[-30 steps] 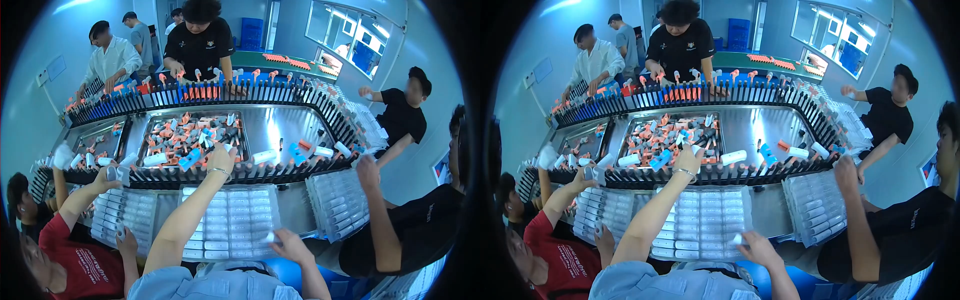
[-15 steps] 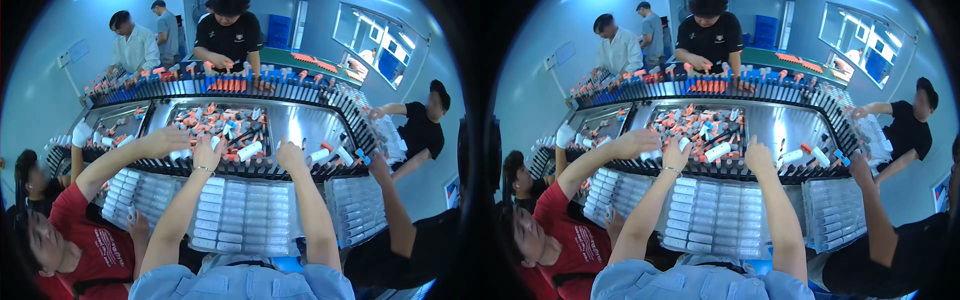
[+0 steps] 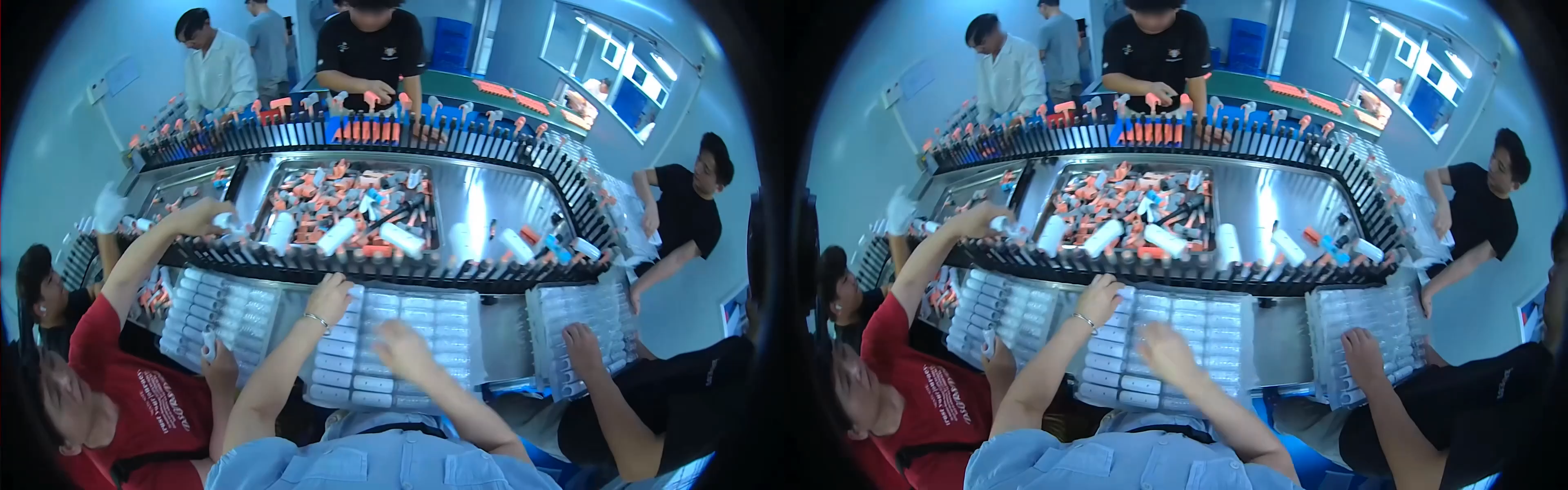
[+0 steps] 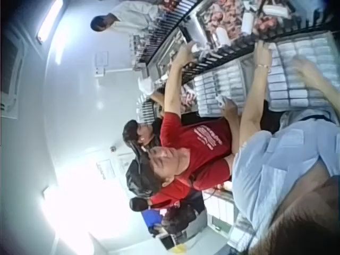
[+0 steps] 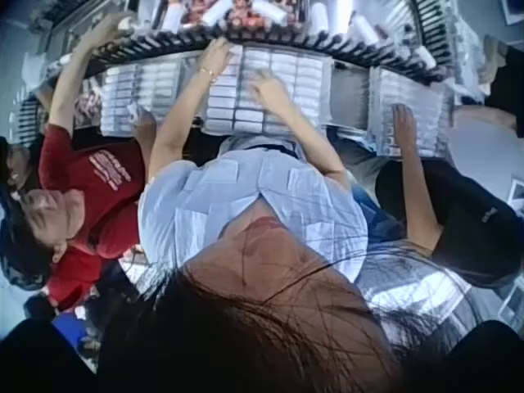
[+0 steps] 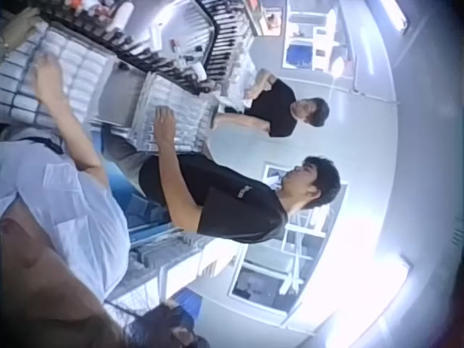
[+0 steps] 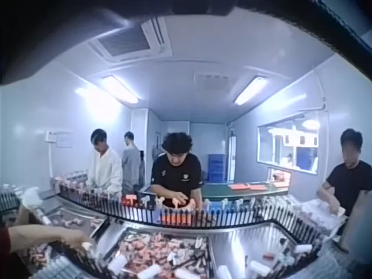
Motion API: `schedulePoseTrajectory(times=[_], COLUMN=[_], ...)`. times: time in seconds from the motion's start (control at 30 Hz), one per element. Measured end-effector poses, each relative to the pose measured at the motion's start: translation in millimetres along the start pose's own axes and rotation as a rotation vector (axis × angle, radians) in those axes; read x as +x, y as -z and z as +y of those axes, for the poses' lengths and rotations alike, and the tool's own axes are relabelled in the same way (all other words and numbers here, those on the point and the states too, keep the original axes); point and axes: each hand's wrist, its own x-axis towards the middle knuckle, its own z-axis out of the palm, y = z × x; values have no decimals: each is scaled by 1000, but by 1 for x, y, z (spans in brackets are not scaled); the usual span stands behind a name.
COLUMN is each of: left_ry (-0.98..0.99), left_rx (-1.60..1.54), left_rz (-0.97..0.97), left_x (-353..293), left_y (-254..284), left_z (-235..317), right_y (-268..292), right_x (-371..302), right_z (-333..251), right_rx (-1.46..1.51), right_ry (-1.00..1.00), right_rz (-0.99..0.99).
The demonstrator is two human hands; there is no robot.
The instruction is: The recorder is sorting small white and orange plastic components from a central bin into organized trays on an assembly line.
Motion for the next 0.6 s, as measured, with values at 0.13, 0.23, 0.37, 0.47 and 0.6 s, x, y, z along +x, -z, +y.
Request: schedulePoseTrajectory(times=[0.13, 0.23, 0.37, 0.47, 0.6], left_ry=[2, -27, -83, 80, 102], left_rx=[71, 45, 46, -237, -732], left_rz=[-195, -289, -62, 127, 101], left_x=[23, 27, 20, 19, 48], left_y=[-9, -16, -8, 10, 16], left_z=[-10, -14, 21, 68, 134], right_y=[-17, -19, -27, -25, -20], right_x=[-37, -43, -53, -52, -54], right_z=[-18, -21, -16, -15, -11], right_rx=[-46, -111, -117, -69, -4], right_ry=[46, 38, -5, -8, 31], right_rz=[-271, -310, -316, -376, -342])
